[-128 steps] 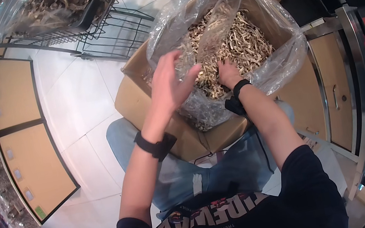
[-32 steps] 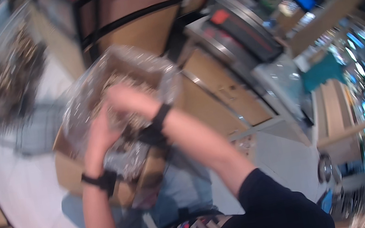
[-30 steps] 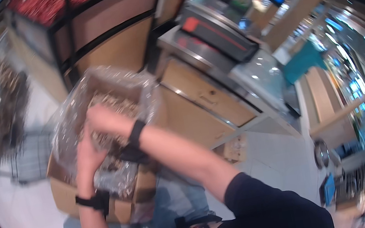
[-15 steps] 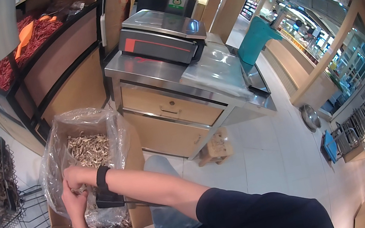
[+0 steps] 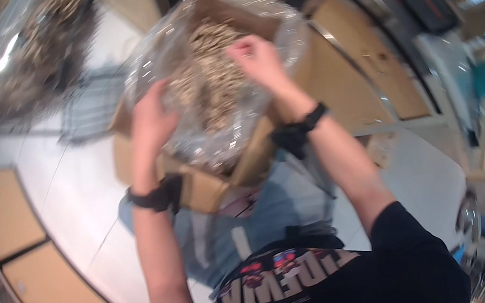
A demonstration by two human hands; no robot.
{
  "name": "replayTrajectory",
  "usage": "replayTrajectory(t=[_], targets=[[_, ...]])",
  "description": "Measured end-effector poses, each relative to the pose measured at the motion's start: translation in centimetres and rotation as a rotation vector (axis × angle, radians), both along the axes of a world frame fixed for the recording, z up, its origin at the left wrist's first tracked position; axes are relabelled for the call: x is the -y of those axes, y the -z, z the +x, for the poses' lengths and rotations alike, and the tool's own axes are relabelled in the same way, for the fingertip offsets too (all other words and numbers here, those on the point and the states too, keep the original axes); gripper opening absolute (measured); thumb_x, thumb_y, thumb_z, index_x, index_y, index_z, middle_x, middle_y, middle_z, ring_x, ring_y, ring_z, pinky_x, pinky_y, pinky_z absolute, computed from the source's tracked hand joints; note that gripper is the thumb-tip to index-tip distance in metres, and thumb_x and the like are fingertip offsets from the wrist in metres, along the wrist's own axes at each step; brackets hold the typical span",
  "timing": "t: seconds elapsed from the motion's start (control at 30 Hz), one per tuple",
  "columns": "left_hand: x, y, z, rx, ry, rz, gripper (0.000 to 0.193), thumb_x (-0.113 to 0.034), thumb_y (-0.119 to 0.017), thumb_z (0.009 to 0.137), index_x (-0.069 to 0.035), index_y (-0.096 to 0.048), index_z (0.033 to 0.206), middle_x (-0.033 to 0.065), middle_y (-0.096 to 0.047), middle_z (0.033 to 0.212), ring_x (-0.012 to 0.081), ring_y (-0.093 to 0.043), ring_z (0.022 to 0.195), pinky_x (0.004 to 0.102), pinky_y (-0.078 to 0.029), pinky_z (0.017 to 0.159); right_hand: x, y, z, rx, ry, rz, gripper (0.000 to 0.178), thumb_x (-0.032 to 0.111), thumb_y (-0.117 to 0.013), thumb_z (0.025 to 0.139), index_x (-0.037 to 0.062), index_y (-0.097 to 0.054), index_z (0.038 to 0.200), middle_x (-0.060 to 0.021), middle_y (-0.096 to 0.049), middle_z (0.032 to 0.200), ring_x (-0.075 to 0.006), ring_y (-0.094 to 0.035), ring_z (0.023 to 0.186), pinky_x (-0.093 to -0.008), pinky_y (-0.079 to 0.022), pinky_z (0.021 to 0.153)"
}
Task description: Weighing and packaging dried mushrooms in a supermarket.
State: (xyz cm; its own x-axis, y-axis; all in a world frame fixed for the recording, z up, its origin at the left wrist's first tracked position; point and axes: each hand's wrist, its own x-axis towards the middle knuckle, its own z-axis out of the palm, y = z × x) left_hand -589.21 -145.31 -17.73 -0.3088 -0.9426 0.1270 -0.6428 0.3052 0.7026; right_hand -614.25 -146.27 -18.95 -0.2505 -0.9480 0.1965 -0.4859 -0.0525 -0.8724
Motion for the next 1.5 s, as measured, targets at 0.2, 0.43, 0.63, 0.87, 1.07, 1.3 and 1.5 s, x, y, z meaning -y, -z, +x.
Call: replayTrajectory(t=[0.2, 0.43, 0.63, 0.87, 1.07, 1.3, 1.5], targets=[[-3.1, -1.4, -1.0, 0.038, -0.057, 0.002, 0.052, 0.000, -0.055, 0.066, -0.003, -0.055, 0.117, 0.0189, -0.064, 0.098, 0.0275, -0.062, 0.079, 0.0314, -0.050, 0.071, -2.0, -5.6, 7.7, -0.306, -0.157, 0.183, 0.048, 0.050, -0.067, 0.073, 0.0022, -0.061, 0.070, -0.0105, -0.058, 0.058, -0.0227, -0.060, 0.057, -0.0322, -0.048, 0.059], [-4.0, -6.8, 0.7, -0.024, -0.236, -0.228, 0.041, -0.002, -0.052, 0.067, -0.001, -0.062, 0.107, 0.0222, -0.059, 0.066, 0.0322, -0.059, 0.056, 0.0373, -0.050, 0.061, -1.6, -10.6, 6.7, -0.725, -0.137, 0.259, 0.030, 0.024, -0.060, 0.073, 0.0002, -0.062, 0.091, -0.0243, -0.064, 0.088, -0.0423, -0.062, 0.083, -0.0475, -0.050, 0.074], [-9.3, -11.3, 4.6, -0.065, -0.322, -0.151, 0.042, -0.012, -0.061, 0.072, -0.004, -0.061, 0.113, 0.0201, -0.063, 0.073, 0.0270, -0.065, 0.065, 0.0358, -0.051, 0.063, -6.1, -13.4, 6.1, -0.145, -0.230, 0.041, 0.035, 0.004, -0.054, 0.074, 0.0028, -0.045, 0.108, -0.0129, -0.059, 0.062, -0.0229, -0.060, 0.054, -0.0342, -0.049, 0.055], [-18.9, -14.4, 6.5, -0.345, -0.026, -0.187, 0.084, -0.022, -0.077, 0.069, -0.003, -0.033, 0.139, 0.0169, -0.049, 0.130, 0.0263, -0.052, 0.113, 0.0350, -0.043, 0.094, -14.0, -20.0, 11.0, 0.259, -0.440, -0.165, 0.050, -0.007, -0.047, 0.074, 0.0004, -0.039, 0.123, -0.0005, -0.051, 0.056, -0.0056, -0.050, 0.050, -0.0186, -0.040, 0.048], [-22.6, -14.9, 8.4, -0.564, -0.061, -0.141, 0.065, 0.002, -0.056, 0.075, 0.000, -0.035, 0.136, 0.0155, -0.048, 0.132, 0.0238, -0.049, 0.120, 0.0362, -0.045, 0.096, -16.4, -18.8, 11.3, 0.371, -0.608, -0.222, 0.051, -0.003, -0.054, 0.074, 0.0000, -0.040, 0.124, -0.0034, -0.058, 0.067, -0.0083, -0.053, 0.060, -0.0209, -0.044, 0.061], [-24.8, -15.4, 9.2, -0.397, -0.001, -0.116, 0.065, 0.006, -0.043, 0.071, -0.007, -0.041, 0.135, 0.0170, -0.061, 0.107, 0.0262, -0.063, 0.075, 0.0335, -0.050, 0.070, -15.9, -5.0, 10.9, 0.245, -0.435, -0.383, 0.057, 0.016, -0.054, 0.087, -0.0008, -0.030, 0.136, -0.0154, -0.047, 0.126, -0.0244, -0.044, 0.118, -0.0340, -0.033, 0.100], [-28.0, -18.7, 11.4, -0.271, 0.146, -0.047, 0.063, 0.006, -0.044, 0.072, -0.009, -0.043, 0.133, 0.0178, -0.061, 0.109, 0.0312, -0.062, 0.088, 0.0344, -0.049, 0.079, -17.4, -4.4, 11.3, 0.603, -0.768, -0.095, 0.030, 0.012, -0.056, 0.089, -0.0021, -0.051, 0.114, -0.0131, -0.059, 0.109, -0.0204, -0.055, 0.101, -0.0317, -0.042, 0.089]])
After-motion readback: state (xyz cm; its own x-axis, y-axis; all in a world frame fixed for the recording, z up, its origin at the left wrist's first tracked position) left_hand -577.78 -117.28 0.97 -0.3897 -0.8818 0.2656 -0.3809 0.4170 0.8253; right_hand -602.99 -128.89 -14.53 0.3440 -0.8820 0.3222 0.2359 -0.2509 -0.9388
